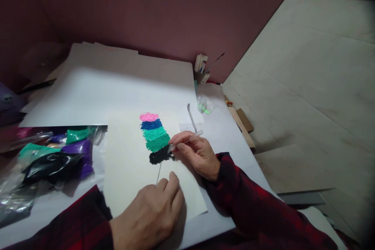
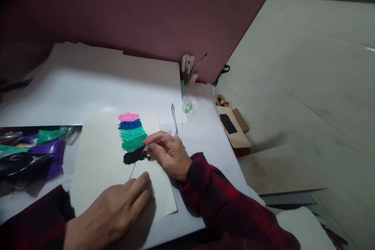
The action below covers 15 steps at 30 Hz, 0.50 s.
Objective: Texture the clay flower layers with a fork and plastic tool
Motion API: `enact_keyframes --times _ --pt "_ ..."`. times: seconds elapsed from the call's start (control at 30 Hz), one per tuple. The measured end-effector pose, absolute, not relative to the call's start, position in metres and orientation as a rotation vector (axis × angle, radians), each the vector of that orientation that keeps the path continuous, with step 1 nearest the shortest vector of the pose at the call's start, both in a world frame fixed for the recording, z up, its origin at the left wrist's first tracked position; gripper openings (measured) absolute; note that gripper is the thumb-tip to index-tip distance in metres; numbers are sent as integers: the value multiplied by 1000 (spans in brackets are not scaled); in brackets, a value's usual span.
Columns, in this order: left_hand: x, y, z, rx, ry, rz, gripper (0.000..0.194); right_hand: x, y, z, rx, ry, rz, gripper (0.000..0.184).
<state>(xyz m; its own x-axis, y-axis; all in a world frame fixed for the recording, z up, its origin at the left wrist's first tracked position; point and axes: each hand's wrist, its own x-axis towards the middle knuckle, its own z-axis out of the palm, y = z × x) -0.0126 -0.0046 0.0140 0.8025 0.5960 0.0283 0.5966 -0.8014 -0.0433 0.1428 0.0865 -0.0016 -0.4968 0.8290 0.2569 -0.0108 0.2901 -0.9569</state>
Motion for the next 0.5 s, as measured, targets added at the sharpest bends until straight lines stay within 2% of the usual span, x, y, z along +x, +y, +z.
enact_keyframes --times 0.5 --pt "-12 -3 12 -2900 -969 -8 28 147 89 3 -813 -1968 1150 16"
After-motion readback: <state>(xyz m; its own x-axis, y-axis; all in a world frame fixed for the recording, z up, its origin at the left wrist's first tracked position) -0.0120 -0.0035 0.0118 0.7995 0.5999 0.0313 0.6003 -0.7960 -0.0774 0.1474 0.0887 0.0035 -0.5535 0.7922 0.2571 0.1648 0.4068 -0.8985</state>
